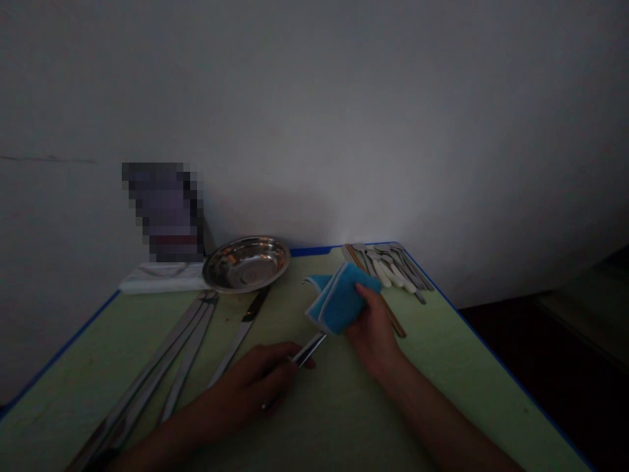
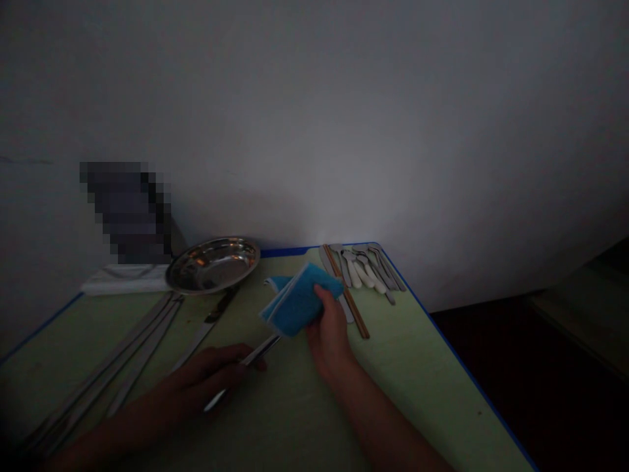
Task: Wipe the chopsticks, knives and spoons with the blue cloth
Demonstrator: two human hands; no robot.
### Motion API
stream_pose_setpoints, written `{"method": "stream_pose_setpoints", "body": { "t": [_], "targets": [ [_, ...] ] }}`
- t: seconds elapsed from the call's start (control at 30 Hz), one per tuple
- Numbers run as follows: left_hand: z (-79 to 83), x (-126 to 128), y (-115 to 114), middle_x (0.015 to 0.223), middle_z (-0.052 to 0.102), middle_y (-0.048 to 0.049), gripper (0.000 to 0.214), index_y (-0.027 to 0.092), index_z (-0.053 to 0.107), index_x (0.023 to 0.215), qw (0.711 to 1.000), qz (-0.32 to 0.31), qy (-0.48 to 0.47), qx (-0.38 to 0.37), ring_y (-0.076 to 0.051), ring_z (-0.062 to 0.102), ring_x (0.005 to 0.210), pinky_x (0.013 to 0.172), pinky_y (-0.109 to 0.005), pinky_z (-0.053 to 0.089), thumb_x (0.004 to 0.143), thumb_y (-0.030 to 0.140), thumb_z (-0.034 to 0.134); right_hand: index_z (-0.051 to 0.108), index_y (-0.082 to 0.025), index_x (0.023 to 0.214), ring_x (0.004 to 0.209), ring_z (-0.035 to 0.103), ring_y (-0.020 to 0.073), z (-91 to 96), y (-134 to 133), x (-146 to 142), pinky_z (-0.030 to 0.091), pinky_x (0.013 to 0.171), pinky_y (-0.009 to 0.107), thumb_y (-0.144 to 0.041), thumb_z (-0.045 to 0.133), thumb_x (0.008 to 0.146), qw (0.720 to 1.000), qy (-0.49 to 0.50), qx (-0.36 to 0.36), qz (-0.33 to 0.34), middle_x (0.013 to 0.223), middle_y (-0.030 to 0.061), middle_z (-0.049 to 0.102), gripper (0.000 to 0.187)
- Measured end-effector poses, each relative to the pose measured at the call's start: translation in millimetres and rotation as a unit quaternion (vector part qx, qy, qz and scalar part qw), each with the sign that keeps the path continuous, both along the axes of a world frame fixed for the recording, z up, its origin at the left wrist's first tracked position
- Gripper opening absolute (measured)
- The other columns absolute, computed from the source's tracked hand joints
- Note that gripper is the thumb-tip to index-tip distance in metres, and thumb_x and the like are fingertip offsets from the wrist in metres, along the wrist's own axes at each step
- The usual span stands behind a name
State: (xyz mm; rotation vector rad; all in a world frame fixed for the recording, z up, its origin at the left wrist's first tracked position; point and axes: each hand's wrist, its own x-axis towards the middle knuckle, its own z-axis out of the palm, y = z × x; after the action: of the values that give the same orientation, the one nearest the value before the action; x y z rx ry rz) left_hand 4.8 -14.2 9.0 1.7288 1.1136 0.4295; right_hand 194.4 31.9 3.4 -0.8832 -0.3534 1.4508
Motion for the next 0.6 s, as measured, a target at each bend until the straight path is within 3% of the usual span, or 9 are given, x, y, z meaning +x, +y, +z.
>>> {"method": "stream_pose_setpoints", "body": {
  "t": [0.1,0.23,0.33,0.47,0.6],
  "targets": [
    [-0.7,0,2,0.061,0.051,0.0033,0.037,0.023,0.061,0.102,0.999,0.039,-0.017,-0.02,-0.013,0.048,0.053,0.049,-0.021,0.041,0.087,0.047,0.037,0.064,-0.018,0.084,0.077,0.064,0.014,-2.1,-1,-2,0.05,0.074,0.026,-0.022,0.071,0.062,0.996,-0.025,0.051,0.061,0.083,-0.001,0.071,0.023],
    [-0.3,-1,2,0.067,0.055,0.0027,0.035,0.022,0.059,0.102,1.0,0.018,0.005,-0.001,-0.013,0.051,0.057,0.053,-0.02,0.043,0.088,0.046,0.038,0.065,-0.016,0.085,0.075,0.064,0.0149,-4.1,-2,-2,0.05,0.074,0.028,-0.031,0.07,0.067,0.991,-0.079,0.056,0.089,0.084,0.0019,0.072,0.024],
    [0.8,0,0,0.074,0.06,0.0011,0.031,0.021,0.06,0.099,0.998,-0.02,0.047,0.037,-0.014,0.056,0.067,0.061,-0.021,0.045,0.088,0.042,0.04,0.065,-0.018,0.09,0.073,0.065,0.0149,-3.5,0,2,0.051,0.072,0.028,-0.036,0.066,0.071,0.996,-0.075,0.024,0.039,0.087,0.002,0.072,0.027],
    [3.8,2,-2,0.062,0.056,0.0037,0.029,0.02,0.057,0.098,0.995,-0.073,0.073,0.018,-0.013,0.054,0.057,0.054,-0.02,0.043,0.09,0.038,0.036,0.062,-0.018,0.095,0.074,0.064,0.0146,-1.2,8,12,0.051,0.067,0.027,-0.043,0.06,0.076,0.995,-0.064,-0.04,-0.072,0.091,0.0021,0.071,0.031],
    [6.6,4,-3,0.059,0.055,0.0044,0.03,0.019,0.056,0.1,0.993,-0.086,0.069,0.037,-0.012,0.054,0.055,0.056,-0.02,0.043,0.091,0.038,0.035,0.061,-0.018,0.095,0.068,0.062,0.0136,-3.5,8,13,0.049,0.061,0.026,-0.048,0.061,0.073,0.992,-0.09,-0.043,-0.083,0.087,0.0012,0.07,0.037]
  ]
}}
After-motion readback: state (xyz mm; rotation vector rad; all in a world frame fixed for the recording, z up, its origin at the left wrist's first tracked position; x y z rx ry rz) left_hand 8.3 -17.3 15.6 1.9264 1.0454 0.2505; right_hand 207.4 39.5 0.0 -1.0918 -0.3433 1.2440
